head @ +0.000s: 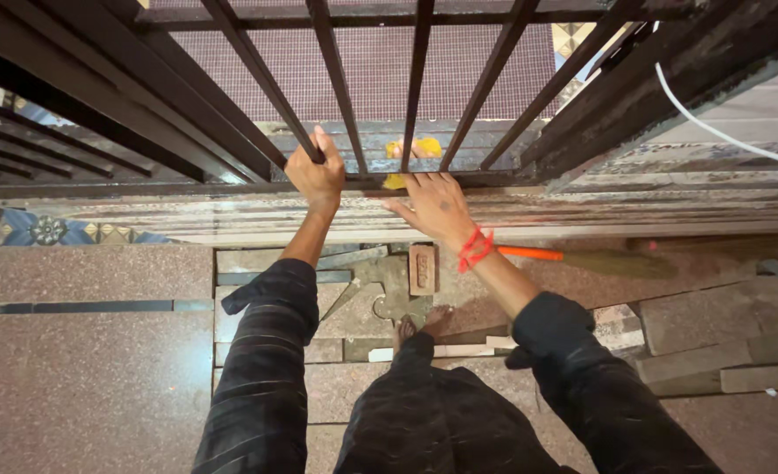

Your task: The person wipes the vertical bars of a metal gate by hand using a yellow cloth, moving the cloth up and down each individual bar.

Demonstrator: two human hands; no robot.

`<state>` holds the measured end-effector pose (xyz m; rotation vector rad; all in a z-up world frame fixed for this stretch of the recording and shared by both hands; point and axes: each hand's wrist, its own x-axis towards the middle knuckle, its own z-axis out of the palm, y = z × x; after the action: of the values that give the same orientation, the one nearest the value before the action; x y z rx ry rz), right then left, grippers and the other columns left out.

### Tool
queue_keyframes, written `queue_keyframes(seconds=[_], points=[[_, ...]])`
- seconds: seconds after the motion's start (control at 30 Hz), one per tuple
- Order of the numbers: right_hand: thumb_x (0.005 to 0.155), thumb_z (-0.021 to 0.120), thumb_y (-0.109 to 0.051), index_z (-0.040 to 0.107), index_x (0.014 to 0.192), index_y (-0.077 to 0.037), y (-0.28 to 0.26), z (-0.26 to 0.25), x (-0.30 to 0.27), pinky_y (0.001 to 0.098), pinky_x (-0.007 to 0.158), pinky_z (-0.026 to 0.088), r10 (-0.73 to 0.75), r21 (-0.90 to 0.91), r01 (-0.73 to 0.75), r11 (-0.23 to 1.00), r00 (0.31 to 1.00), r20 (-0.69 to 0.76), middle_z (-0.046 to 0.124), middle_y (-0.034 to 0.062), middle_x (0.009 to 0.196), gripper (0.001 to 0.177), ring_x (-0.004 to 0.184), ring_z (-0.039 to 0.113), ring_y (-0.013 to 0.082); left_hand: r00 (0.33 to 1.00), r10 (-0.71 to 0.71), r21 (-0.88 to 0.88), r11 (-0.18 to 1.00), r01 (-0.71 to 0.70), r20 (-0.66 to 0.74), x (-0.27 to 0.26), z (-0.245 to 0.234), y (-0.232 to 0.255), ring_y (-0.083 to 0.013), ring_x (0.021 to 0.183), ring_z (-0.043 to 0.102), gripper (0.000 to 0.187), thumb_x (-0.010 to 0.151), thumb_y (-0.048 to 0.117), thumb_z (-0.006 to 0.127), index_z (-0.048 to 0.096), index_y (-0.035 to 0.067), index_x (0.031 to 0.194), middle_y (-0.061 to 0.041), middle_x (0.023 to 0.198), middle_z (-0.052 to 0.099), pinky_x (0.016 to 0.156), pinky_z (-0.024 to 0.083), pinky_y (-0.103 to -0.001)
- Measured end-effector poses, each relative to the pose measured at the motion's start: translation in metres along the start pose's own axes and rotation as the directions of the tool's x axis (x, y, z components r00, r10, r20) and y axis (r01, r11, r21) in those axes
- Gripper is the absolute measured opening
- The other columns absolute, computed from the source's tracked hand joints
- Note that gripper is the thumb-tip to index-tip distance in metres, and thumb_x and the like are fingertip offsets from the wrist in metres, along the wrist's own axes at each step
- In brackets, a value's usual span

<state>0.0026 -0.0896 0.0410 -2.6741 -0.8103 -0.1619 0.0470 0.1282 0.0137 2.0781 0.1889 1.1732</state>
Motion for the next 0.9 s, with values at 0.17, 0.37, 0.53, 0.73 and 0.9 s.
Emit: queue_keyframes(seconds=[0.17, 0.37, 0.53, 0.73, 0.9], points=[[0.095, 0.065, -0.052, 0.069, 0.118, -0.001, 0.014, -0.006, -0.010, 0.0458, 0.099, 0.047, 0.029, -0.037, -0.029, 0.999, 1.000, 0.004, 0.068, 0.0176, 0.124, 0.055, 0.116, 0.063, 0.0315, 1.000, 0.011, 0.013, 1.000, -0.011, -0.004, 0.000, 0.001, -0.002, -0.0354, 0.049, 0.050, 0.037, 0.101, 0.015, 0.060, 0.055, 0.005, 0.065, -0.016, 0.057, 0.050, 0.051, 0.037, -0.048], [0.094, 0.070, -0.054, 0.052, 0.141, 0.007, -0.002, -0.003, 0.005, 0.0447, 0.120, 0.038, -0.030, -0.104, 0.010, 0.995, 0.981, -0.190, 0.042, 0.0244, 0.158, 0.079, 0.152, 0.035, 0.0323, 0.999, -0.054, 0.043, 0.998, 0.054, 0.008, 0.000, 0.001, -0.002, -0.0394, 0.054, 0.055, 0.035, 0.099, 0.017, 0.059, 0.054, 0.005, 0.066, -0.017, 0.060, 0.054, 0.052, 0.040, -0.050], [0.093, 0.069, -0.056, 0.051, 0.143, 0.009, -0.017, 0.003, 0.017, 0.0468, 0.116, 0.039, 0.027, -0.013, -0.034, 0.999, 0.942, -0.335, 0.043, 0.0266, 0.155, 0.084, 0.146, 0.041, 0.0390, 1.000, -0.021, 0.066, 0.998, 0.021, -0.006, 0.002, 0.001, 0.000, -0.0409, 0.059, 0.057, 0.033, 0.098, 0.015, 0.057, 0.054, 0.005, 0.067, -0.018, 0.064, 0.056, 0.055, 0.042, -0.051], [0.096, 0.067, -0.056, 0.051, 0.144, 0.010, -0.022, 0.013, 0.009, 0.0475, 0.114, 0.040, -0.084, -0.076, 0.063, 0.995, 0.942, -0.324, 0.048, 0.0245, 0.155, 0.084, 0.141, 0.048, 0.0373, 1.000, -0.026, 0.063, 0.998, 0.025, 0.013, 0.000, 0.003, -0.003, -0.0409, 0.058, 0.056, 0.033, 0.099, 0.016, 0.057, 0.054, 0.005, 0.067, -0.017, 0.062, 0.055, 0.055, 0.042, -0.051], [0.097, 0.067, -0.057, 0.056, 0.133, 0.004, -0.006, 0.009, -0.001, 0.0466, 0.118, 0.040, -0.056, -0.086, 0.038, 0.996, 0.972, -0.227, 0.052, 0.0234, 0.148, 0.072, 0.145, 0.048, 0.0357, 0.999, -0.029, 0.061, 0.998, 0.028, 0.028, 0.003, 0.001, -0.001, -0.0394, 0.056, 0.055, 0.034, 0.099, 0.015, 0.057, 0.053, 0.005, 0.067, -0.017, 0.061, 0.054, 0.054, 0.041, -0.050]])
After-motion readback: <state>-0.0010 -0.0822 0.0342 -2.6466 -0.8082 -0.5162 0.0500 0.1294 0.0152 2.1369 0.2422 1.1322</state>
